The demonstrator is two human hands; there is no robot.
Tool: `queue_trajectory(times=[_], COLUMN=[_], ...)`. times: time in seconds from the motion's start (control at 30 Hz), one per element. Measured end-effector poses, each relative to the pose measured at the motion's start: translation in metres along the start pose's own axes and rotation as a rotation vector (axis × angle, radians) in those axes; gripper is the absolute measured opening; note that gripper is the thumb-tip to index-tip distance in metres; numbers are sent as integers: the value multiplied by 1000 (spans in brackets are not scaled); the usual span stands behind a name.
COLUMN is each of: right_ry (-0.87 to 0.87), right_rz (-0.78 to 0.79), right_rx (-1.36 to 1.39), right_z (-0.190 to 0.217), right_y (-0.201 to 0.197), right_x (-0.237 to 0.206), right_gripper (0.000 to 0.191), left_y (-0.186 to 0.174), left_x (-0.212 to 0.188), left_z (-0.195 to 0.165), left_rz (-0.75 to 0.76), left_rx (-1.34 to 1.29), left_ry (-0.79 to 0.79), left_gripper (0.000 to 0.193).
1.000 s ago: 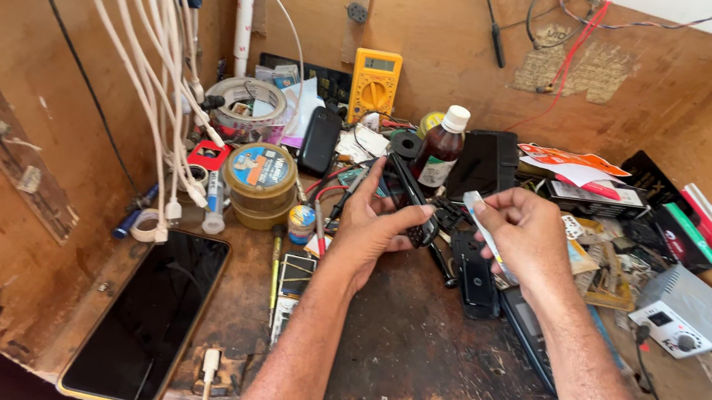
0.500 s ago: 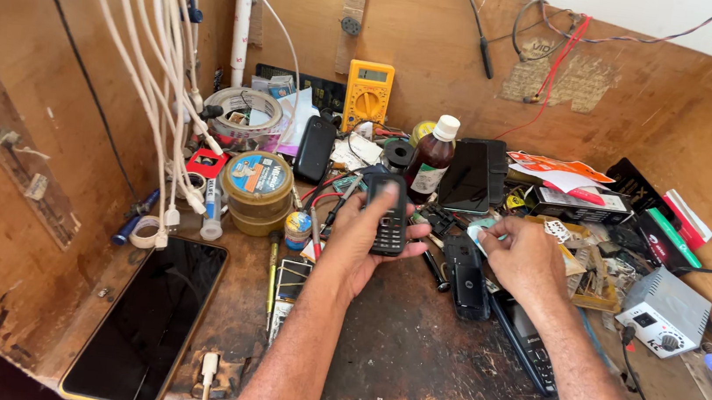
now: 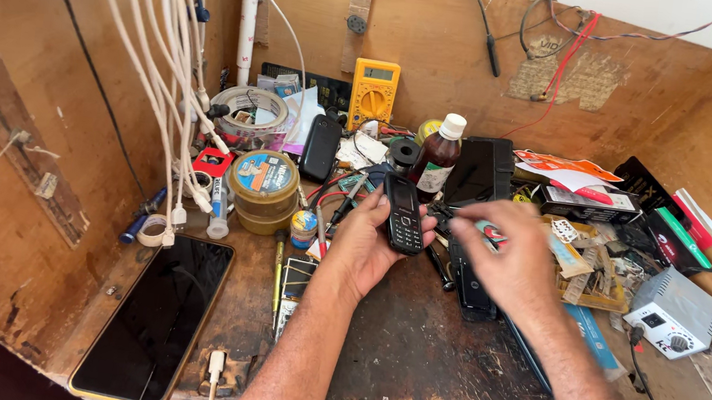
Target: The person disassembles a black feature phone on a cluttered workbench. They use a small flathead screwdriver to pry open the phone's casing, remove the back cover, and then take out the battery. The person then sets the disassembled phone parts aside.
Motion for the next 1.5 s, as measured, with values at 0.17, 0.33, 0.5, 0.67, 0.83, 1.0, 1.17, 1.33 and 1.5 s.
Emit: queue_trajectory(times=[0.17,0.33,0.5,0.67,0.83,1.0,1.17,1.33,1.5], right_ry=[-202,-138,-114,-72,59,43,12,127,269], right_rz=[205,279,272,262,217,48,-71,-187,-247], right_rx=[242,222,261,300,159,273,291,368,699], right_z=[43,37,27,20,7,4,1,-16,-44], right_y=[26,40,39,34,33,9,-1,0,0], right_x=[-15,-14,-13,-11,-14,-7,-14,-15,-15], right_gripper=[36,38,38,35,31,25,25,29,28], left_y=[1,-4,14,27,33,40,45,39,25], left_x=[1,-3,-14,-21,-20,-27,-30,-26,-17], left_z=[-3,-2,-12,-16,-12,-10,-7,-6,-3], left_rz=[60,-14,63,130,169,259,270,233,155], left_rx=[63,59,19,-2,-23,-1,-26,62,152], left_ry=[47,-13,-22,-32,-41,-61,-96,-105,-78], left_gripper=[54,70,85,93,92,98,98,93,86])
Point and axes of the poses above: each hand's wrist, its own x-axis towards the middle knuckle, its own y-axis out of the palm, z = x × y, the point moved 10 cm from there along x, towards the middle knuckle, and after that the axes turned 12 degrees about y, right-handed, at the moved point
